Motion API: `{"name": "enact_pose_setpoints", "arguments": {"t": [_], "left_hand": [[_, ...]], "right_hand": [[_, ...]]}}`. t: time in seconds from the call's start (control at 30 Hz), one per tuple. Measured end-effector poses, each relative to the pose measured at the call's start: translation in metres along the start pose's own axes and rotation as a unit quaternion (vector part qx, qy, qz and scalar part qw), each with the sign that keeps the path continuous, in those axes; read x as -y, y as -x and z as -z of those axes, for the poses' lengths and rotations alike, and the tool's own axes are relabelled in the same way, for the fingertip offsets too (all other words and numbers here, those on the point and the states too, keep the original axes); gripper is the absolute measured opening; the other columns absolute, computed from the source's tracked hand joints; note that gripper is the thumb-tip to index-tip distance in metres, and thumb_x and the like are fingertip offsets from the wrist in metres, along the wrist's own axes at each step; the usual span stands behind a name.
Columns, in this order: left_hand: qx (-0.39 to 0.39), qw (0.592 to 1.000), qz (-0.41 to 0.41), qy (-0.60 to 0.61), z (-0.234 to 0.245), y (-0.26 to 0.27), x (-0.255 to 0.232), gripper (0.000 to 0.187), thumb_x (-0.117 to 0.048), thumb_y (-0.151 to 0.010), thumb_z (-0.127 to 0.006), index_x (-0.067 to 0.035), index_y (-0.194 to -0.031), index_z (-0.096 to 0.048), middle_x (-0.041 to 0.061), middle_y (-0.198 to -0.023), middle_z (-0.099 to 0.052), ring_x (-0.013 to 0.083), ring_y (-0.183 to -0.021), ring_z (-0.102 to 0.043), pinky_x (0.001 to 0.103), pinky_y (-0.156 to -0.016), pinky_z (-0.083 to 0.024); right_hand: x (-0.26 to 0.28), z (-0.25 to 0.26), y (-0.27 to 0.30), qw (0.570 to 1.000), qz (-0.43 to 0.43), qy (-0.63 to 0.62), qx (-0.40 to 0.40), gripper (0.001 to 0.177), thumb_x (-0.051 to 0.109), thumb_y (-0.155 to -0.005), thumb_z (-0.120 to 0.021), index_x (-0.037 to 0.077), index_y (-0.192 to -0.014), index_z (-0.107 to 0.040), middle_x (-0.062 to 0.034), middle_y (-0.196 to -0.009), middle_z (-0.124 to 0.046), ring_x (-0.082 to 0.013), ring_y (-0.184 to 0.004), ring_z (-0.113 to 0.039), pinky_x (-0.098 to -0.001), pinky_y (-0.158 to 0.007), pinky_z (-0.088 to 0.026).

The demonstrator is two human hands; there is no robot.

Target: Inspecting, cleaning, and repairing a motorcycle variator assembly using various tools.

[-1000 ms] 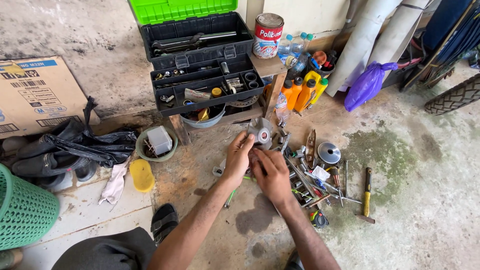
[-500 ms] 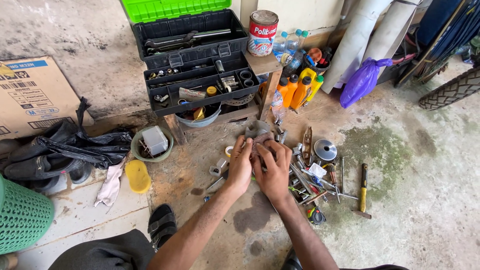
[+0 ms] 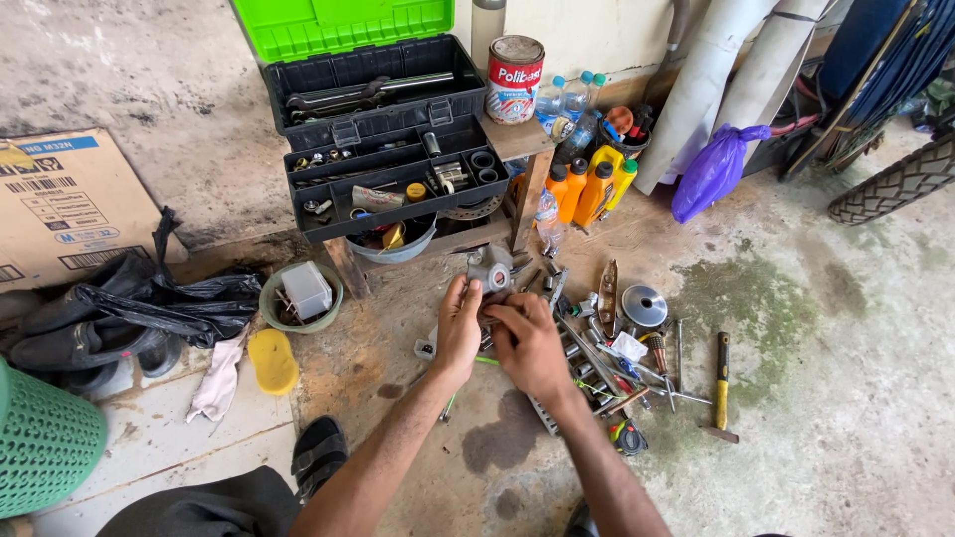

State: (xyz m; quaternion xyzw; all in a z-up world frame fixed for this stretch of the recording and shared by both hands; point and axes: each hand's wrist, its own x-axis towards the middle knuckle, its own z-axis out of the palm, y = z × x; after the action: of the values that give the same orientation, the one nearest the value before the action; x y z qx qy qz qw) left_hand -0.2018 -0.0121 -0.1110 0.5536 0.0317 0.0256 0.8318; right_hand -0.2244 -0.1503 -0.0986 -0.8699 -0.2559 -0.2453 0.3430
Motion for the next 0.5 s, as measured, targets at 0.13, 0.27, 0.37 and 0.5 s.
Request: {"name": "enact_pose_setpoints", "arguments": {"t": [0.13, 0.27, 0.37, 0.5], "left_hand": [[0.022, 0.997, -0.019, 0.078, -0.001, -0.005, -0.011, 0.026, -0.031, -0.107, -0.051, -0.01, -0.119, -0.06, 0.002, -0.109, -0.068, 0.0116, -0.099, -0.065, 0.035, -0.09, -0.057], [0.037, 0.997, -0.015, 0.06, -0.001, -0.004, -0.002, 0.033, -0.033, -0.107, -0.053, -0.012, -0.132, -0.059, 0.0, -0.117, -0.064, 0.0123, -0.104, -0.061, 0.036, -0.096, -0.056], [0.075, 0.993, 0.005, 0.091, -0.004, -0.001, 0.001, 0.036, -0.035, -0.105, -0.055, -0.013, -0.134, -0.058, 0.001, -0.122, -0.066, 0.0133, -0.106, -0.062, 0.036, -0.095, -0.055], [0.154, 0.985, -0.018, 0.077, 0.002, 0.002, -0.008, 0.038, -0.039, -0.109, -0.054, -0.009, -0.132, -0.06, 0.004, -0.121, -0.071, 0.015, -0.108, -0.068, 0.037, -0.096, -0.058]], "right_hand": [[0.012, 0.03, -0.016, 0.986, -0.049, -0.136, -0.079, 0.024, 0.0, -0.092, -0.066, 0.007, -0.114, -0.073, -0.0134, -0.113, -0.069, -0.0201, -0.1, -0.068, -0.0351, -0.085, -0.058], [-0.006, 0.017, -0.013, 0.88, -0.243, -0.38, -0.149, 0.019, 0.006, -0.106, -0.059, 0.004, -0.125, -0.061, -0.0066, -0.122, -0.06, -0.0148, -0.098, -0.06, -0.0294, -0.081, -0.051], [-0.002, 0.017, -0.013, 0.879, -0.196, -0.411, -0.14, 0.019, 0.007, -0.104, -0.059, 0.006, -0.123, -0.057, -0.0017, -0.129, -0.063, -0.0092, -0.108, -0.064, -0.0251, -0.088, -0.055], [-0.022, 0.011, -0.003, 0.808, -0.265, -0.5, -0.165, 0.019, 0.007, -0.105, -0.062, 0.005, -0.123, -0.055, -0.0062, -0.112, -0.07, -0.0092, -0.095, -0.064, -0.0254, -0.08, -0.057]]}}
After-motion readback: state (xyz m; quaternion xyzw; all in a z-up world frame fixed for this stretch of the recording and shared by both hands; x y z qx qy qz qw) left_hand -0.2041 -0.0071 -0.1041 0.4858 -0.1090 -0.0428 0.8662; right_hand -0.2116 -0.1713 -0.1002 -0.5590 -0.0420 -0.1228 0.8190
